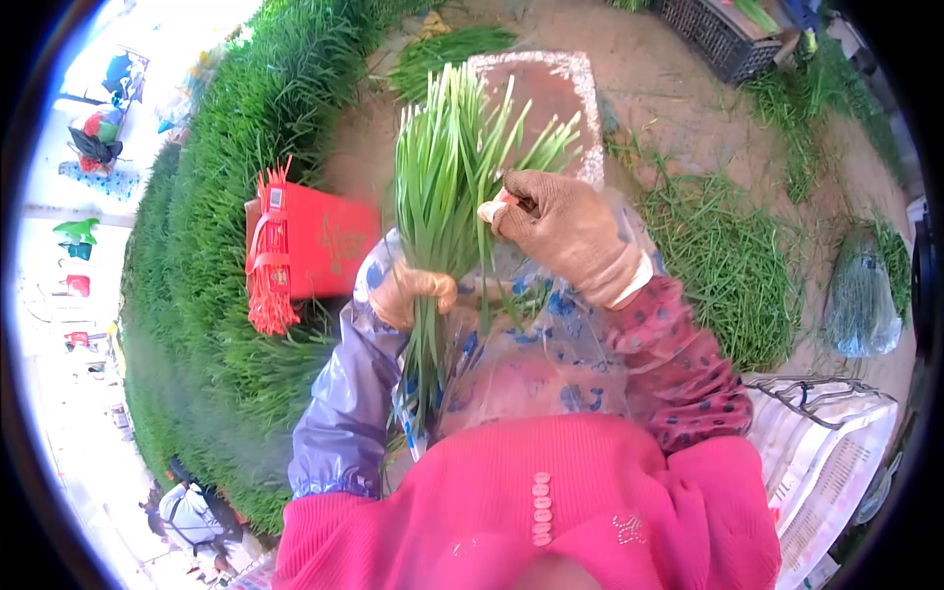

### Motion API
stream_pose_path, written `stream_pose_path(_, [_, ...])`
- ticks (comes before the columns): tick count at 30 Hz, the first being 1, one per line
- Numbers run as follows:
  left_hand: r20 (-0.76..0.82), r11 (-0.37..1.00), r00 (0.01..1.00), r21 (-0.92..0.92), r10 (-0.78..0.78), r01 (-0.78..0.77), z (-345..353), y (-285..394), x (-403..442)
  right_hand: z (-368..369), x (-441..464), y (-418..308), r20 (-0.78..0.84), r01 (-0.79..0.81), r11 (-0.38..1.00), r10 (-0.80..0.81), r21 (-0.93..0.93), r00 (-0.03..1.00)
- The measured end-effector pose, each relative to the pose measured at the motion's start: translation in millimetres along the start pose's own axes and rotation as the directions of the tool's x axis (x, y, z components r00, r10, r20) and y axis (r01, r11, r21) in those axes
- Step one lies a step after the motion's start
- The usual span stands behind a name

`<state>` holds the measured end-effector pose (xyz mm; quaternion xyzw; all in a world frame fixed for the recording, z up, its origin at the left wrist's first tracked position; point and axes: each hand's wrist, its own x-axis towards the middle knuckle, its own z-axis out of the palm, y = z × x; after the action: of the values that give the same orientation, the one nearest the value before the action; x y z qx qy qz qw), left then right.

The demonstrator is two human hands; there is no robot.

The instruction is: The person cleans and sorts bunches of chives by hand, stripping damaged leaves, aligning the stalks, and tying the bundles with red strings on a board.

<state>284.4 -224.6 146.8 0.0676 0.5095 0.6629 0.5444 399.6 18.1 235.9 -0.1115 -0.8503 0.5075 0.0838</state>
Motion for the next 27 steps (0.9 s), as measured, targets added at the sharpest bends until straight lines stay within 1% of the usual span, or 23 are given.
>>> stream_pose_path(1, [0.015, 1.000, 1.000, 0.005, 0.013, -0.013, -4.4, -2.4, 4.9, -0.2, 3.9, 8.6, -0.013, 0.009, 1.000, -0.010, -0.013, 1.000])
stream_pose_path(2, [0.035, 0.962, 0.993, 0.246, 0.110, -0.115, -6.9, -6.6, 10.7, -1.8, 6.8, 21.6, -0.094, 0.023, 0.999, -0.019, 0.040, 0.995])
stream_pose_path(3, [0.036, 0.967, 0.989, 0.210, 0.141, -0.145, -8.7, -11.4, 8.6, -3.3, 8.7, 34.0, -0.166, 0.042, 0.994, -0.025, 0.096, 0.986])
stream_pose_path(4, [0.037, 0.969, 0.984, 0.174, 0.171, -0.175, -4.1, -12.2, 5.7, -5.2, 4.4, 44.6, -0.193, -0.014, 0.945, 0.082, 0.327, 0.978])
stream_pose_path(5, [0.033, 0.967, 0.982, 0.174, 0.183, -0.186, -6.7, -13.4, 0.7, -12.1, 0.1, 62.2, -0.189, -0.005, 0.946, 0.070, 0.324, 0.979])
stream_pose_path(6, [0.069, 0.992, 0.990, 0.037, 0.122, -0.125, -10.9, -14.2, -3.1, -21.5, -4.4, 83.0, 0.043, -0.234, 0.893, 0.236, 0.384, 0.971])
stream_pose_path(7, [0.117, 0.994, 0.991, -0.102, 0.063, -0.051, -13.6, -14.9, -4.1, -23.2, -7.1, 97.0, 0.276, -0.463, 0.800, 0.380, 0.382, 0.883])
stream_pose_path(8, [0.131, 0.991, 0.989, -0.121, 0.071, -0.055, -8.1, -8.7, -6.5, -11.8, -9.9, 102.3, 0.271, -0.465, 0.801, 0.384, 0.378, 0.882])
stream_pose_path(9, [0.144, 0.991, 0.987, -0.121, 0.068, -0.051, 1.2, -2.0, -8.2, 4.0, -13.8, 104.7, 0.316, -0.514, 0.581, 0.412, 0.632, 0.855])
stream_pose_path(10, [0.112, 0.997, 0.991, -0.048, 0.069, -0.064, 11.9, 4.1, -9.8, 17.7, -14.2, 106.3, 0.364, -0.503, 0.292, 0.420, 0.814, 0.832])
stream_pose_path(11, [0.080, 0.997, 0.994, 0.026, 0.070, -0.072, 20.0, 6.0, -9.5, 26.3, -10.2, 106.7, 0.350, -0.495, 0.290, 0.430, 0.819, 0.832])
stream_pose_path(12, [0.080, 0.995, 0.992, 0.023, 0.096, -0.099, 25.0, 2.1, -8.5, 34.9, -4.3, 107.0, 0.403, -0.415, 0.004, 0.226, 0.910, 0.887])
stream_pose_path(13, [0.093, 0.997, 0.993, 0.025, 0.073, -0.076, 29.6, 2.1, -7.3, 47.4, 1.4, 111.2, 0.369, -0.347, -0.303, 0.015, 0.887, 0.929])
stream_pose_path(14, [0.075, 0.978, 0.996, 0.198, 0.050, -0.064, 35.0, 3.1, -7.4, 81.1, 19.1, 140.1, 0.033, -0.037, 0.178, 0.022, 0.983, 0.999])
stream_pose_path(16, [0.091, 0.850, 0.995, 0.521, 0.039, -0.081, 48.9, -1.2, -10.1, 103.9, 34.0, 168.8, -0.274, 0.263, 0.605, -0.076, 0.752, 0.959])
stream_pose_path(17, [0.122, 0.743, 0.991, 0.658, 0.054, -0.122, 56.7, -5.3, -12.3, 90.5, 30.4, 155.5, -0.202, 0.245, 0.703, -0.146, 0.668, 0.968])
stream_pose_path(18, [0.080, 0.560, 0.984, 0.813, 0.161, -0.158, 63.7, -12.9, -20.6, 82.1, 20.8, 139.3, 0.031, -0.012, 0.190, -0.095, 0.982, 0.995])
stream_pose_path(19, [0.071, 0.344, 0.958, 0.924, 0.279, -0.169, 66.8, -19.7, -28.7, 68.5, 10.4, 112.2, 0.262, -0.254, -0.409, -0.038, 0.877, 0.964])
stream_pose_path(21, [0.054, 0.330, 0.975, 0.936, 0.214, -0.124, 48.6, -49.2, -35.3, 82.3, 7.3, 133.6, 0.310, -0.318, -0.490, -0.100, 0.811, 0.945])
stream_pose_path(23, [0.104, 0.074, 0.961, 0.989, 0.257, -0.126, 64.6, -54.0, -45.9, 67.0, -16.5, 111.8, 0.348, -0.314, -0.470, -0.014, 0.825, 0.937])
stream_pose_path(24, [0.057, 0.077, 0.986, 0.995, 0.157, -0.070, 77.0, -46.7, -52.9, 71.5, -17.1, 116.9, 0.361, -0.333, -0.538, -0.057, 0.774, 0.931])
stream_pose_path(25, [0.062, 0.081, 0.988, 0.994, 0.141, -0.073, 82.0, -35.5, -57.0, 69.5, -20.3, 115.8, 0.359, -0.323, -0.546, -0.043, 0.773, 0.932])
stream_pose_path(27, [0.202, -0.065, 0.963, 0.974, -0.176, -0.216, 76.6, -3.2, -59.8, 54.0, -26.6, 102.1, 0.410, -0.372, -0.302, 0.072, 0.878, 0.909])
